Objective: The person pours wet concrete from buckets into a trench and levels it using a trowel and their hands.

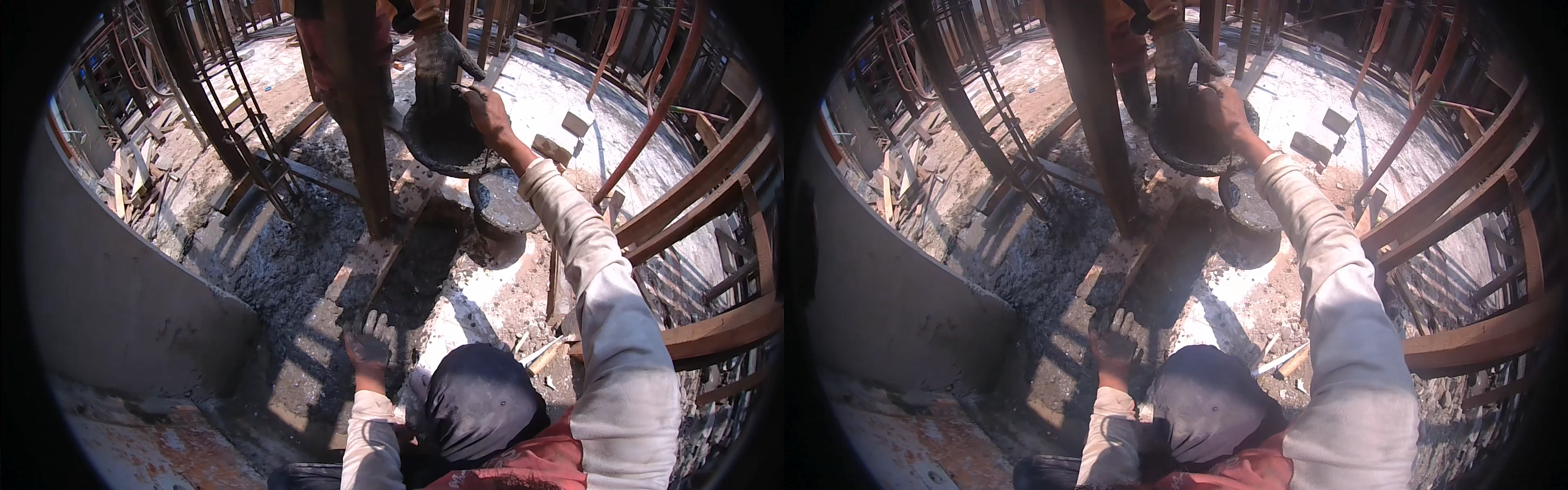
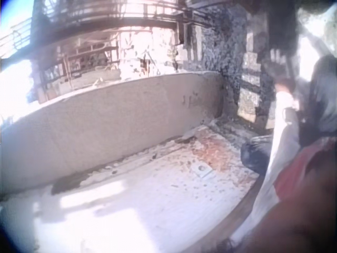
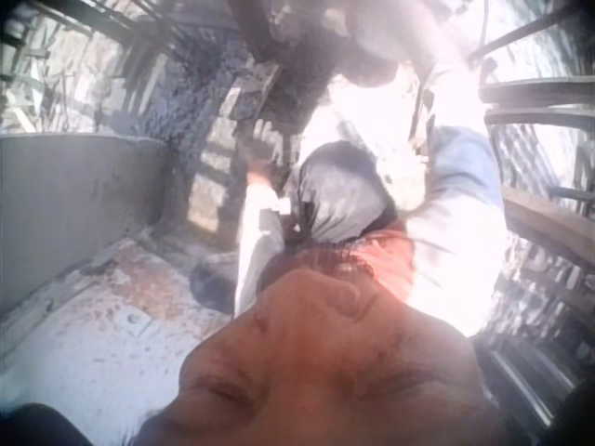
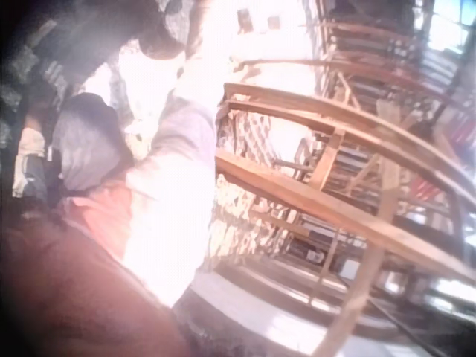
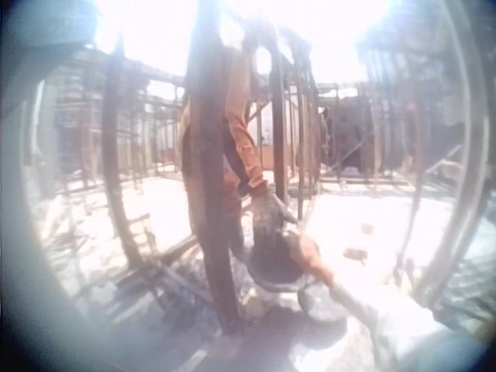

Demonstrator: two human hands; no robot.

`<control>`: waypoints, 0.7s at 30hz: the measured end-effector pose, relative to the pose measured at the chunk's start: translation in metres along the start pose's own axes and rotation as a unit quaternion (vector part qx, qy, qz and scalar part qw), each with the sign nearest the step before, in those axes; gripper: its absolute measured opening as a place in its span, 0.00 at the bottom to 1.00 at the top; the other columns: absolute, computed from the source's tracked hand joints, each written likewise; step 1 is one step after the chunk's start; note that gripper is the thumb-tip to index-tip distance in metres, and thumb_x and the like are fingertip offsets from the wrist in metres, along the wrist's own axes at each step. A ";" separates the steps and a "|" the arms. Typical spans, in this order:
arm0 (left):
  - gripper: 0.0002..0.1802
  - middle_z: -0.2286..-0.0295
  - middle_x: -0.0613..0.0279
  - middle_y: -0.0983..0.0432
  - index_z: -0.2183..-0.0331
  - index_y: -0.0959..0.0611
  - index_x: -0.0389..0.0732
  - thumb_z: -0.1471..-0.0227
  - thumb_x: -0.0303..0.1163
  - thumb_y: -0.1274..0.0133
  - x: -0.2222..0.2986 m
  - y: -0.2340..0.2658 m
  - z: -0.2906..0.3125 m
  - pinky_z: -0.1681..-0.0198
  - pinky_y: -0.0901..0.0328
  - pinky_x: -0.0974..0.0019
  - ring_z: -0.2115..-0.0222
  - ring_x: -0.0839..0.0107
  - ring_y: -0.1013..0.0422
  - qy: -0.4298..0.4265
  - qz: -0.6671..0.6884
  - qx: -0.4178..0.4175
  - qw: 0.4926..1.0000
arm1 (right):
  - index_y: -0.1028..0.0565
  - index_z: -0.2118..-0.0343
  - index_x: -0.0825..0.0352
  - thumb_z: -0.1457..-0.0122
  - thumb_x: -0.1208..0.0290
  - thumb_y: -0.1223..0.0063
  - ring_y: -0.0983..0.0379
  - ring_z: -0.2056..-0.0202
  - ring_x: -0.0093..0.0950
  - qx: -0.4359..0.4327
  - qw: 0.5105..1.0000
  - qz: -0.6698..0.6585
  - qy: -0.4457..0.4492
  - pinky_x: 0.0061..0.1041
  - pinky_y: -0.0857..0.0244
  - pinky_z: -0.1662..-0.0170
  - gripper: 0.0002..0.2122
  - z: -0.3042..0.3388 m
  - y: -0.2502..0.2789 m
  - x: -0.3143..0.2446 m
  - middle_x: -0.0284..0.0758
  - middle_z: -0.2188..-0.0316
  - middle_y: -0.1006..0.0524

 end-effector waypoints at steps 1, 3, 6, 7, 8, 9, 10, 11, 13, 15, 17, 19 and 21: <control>0.38 0.38 0.55 0.46 0.40 0.35 0.52 0.46 0.62 0.57 -0.002 -0.006 -0.004 0.39 0.52 0.41 0.41 0.51 0.44 0.000 -0.008 -0.001 1.000 | 0.26 0.69 0.70 0.40 0.65 0.54 0.38 0.81 0.19 0.018 0.999 0.013 -0.031 0.24 0.44 0.77 0.11 -0.013 0.009 0.036 0.27 0.80 0.31; 0.38 0.39 0.57 0.43 0.40 0.34 0.53 0.46 0.64 0.60 0.000 -0.003 -0.010 0.39 0.54 0.43 0.41 0.53 0.44 0.002 -0.036 0.001 0.999 | 0.26 0.67 0.71 0.40 0.66 0.54 0.37 0.80 0.20 0.055 0.993 0.029 -0.104 0.24 0.42 0.76 0.11 -0.022 0.020 0.086 0.27 0.79 0.30; 0.36 0.42 0.59 0.38 0.41 0.33 0.53 0.44 0.62 0.61 0.012 -0.001 -0.004 0.40 0.52 0.45 0.42 0.55 0.42 -0.005 -0.036 0.029 0.999 | 0.27 0.59 0.74 0.41 0.64 0.49 0.30 0.68 0.26 -0.107 0.985 0.019 -0.134 0.27 0.36 0.62 0.16 -0.011 0.015 0.127 0.35 0.71 0.24; 0.35 0.42 0.59 0.38 0.42 0.32 0.52 0.44 0.62 0.60 0.014 0.001 -0.003 0.40 0.51 0.45 0.43 0.55 0.42 -0.007 -0.026 0.026 0.999 | 0.27 0.57 0.75 0.41 0.64 0.49 0.29 0.65 0.27 -0.173 0.974 0.094 -0.111 0.28 0.36 0.59 0.17 -0.006 0.019 0.137 0.37 0.69 0.23; 0.35 0.43 0.59 0.37 0.42 0.32 0.51 0.43 0.61 0.60 0.022 0.006 0.000 0.41 0.50 0.46 0.43 0.55 0.41 -0.021 -0.013 0.028 0.999 | 0.28 0.54 0.74 0.42 0.63 0.49 0.30 0.60 0.31 -0.147 0.967 0.172 -0.120 0.31 0.37 0.56 0.19 0.002 0.020 0.143 0.41 0.64 0.25; 0.34 0.43 0.59 0.37 0.42 0.31 0.50 0.43 0.61 0.59 0.029 0.011 0.002 0.41 0.49 0.46 0.44 0.55 0.41 -0.034 -0.001 0.029 0.999 | 0.29 0.52 0.72 0.42 0.61 0.49 0.31 0.56 0.36 -0.121 0.952 0.251 -0.128 0.34 0.38 0.52 0.21 0.012 0.027 0.149 0.44 0.59 0.27; 0.34 0.43 0.58 0.37 0.43 0.30 0.48 0.42 0.59 0.58 0.033 0.018 0.004 0.43 0.46 0.48 0.45 0.55 0.40 -0.039 0.003 0.052 0.998 | 0.30 0.49 0.71 0.42 0.60 0.49 0.32 0.51 0.40 -0.095 0.930 0.328 -0.134 0.37 0.39 0.48 0.22 0.022 0.037 0.153 0.48 0.54 0.28; 0.34 0.43 0.57 0.37 0.43 0.31 0.47 0.42 0.59 0.58 0.039 0.025 0.008 0.43 0.46 0.47 0.45 0.55 0.40 -0.047 -0.002 0.068 0.997 | 0.31 0.46 0.70 0.42 0.59 0.49 0.33 0.46 0.44 -0.070 0.904 0.400 -0.135 0.40 0.40 0.44 0.24 0.032 0.042 0.157 0.52 0.49 0.30; 0.34 0.43 0.57 0.37 0.42 0.33 0.46 0.42 0.58 0.58 0.045 0.029 0.007 0.43 0.45 0.47 0.44 0.55 0.41 -0.059 -0.010 0.085 0.995 | 0.39 0.40 0.68 0.43 0.54 0.48 0.38 0.43 0.53 -0.016 0.857 0.450 -0.250 0.46 0.44 0.41 0.32 0.060 0.091 0.190 0.58 0.45 0.35; 0.34 0.43 0.56 0.38 0.41 0.35 0.46 0.42 0.57 0.58 0.041 0.035 -0.001 0.43 0.46 0.46 0.43 0.54 0.41 -0.048 0.000 0.092 0.995 | 0.51 0.36 0.74 0.43 0.49 0.50 0.39 0.43 0.56 0.074 0.827 0.403 -0.385 0.43 0.44 0.41 0.40 0.100 0.143 0.224 0.65 0.46 0.37; 0.35 0.43 0.55 0.38 0.40 0.37 0.46 0.41 0.56 0.57 0.030 0.031 -0.013 0.42 0.46 0.45 0.43 0.53 0.41 -0.038 0.004 0.097 0.995 | 0.36 0.44 0.79 0.42 0.47 0.52 0.29 0.51 0.45 0.092 0.913 0.171 -0.359 0.31 0.37 0.48 0.35 0.130 0.191 0.260 0.61 0.50 0.30; 0.35 0.42 0.55 0.39 0.39 0.39 0.45 0.41 0.55 0.57 0.026 0.023 -0.015 0.42 0.46 0.45 0.43 0.52 0.41 -0.042 -0.011 0.120 0.992 | 0.31 0.49 0.79 0.39 0.49 0.54 0.27 0.60 0.38 0.059 0.913 0.167 -0.368 0.32 0.34 0.57 0.31 0.137 0.219 0.273 0.48 0.60 0.24; 0.36 0.42 0.56 0.38 0.39 0.39 0.45 0.42 0.55 0.56 0.044 0.042 -0.002 0.42 0.46 0.45 0.43 0.53 0.40 -0.073 -0.016 0.122 0.990 | 0.31 0.49 0.78 0.37 0.50 0.56 0.26 0.64 0.33 0.030 0.928 0.173 -0.330 0.31 0.33 0.61 0.29 0.159 0.166 0.261 0.41 0.66 0.23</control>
Point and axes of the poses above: each hand's wrist, its own z-axis away from the middle knuckle, its own y-axis out of the back of the hand, x = y × z, the point moved 4 cm from there along -z, towards the middle knuckle
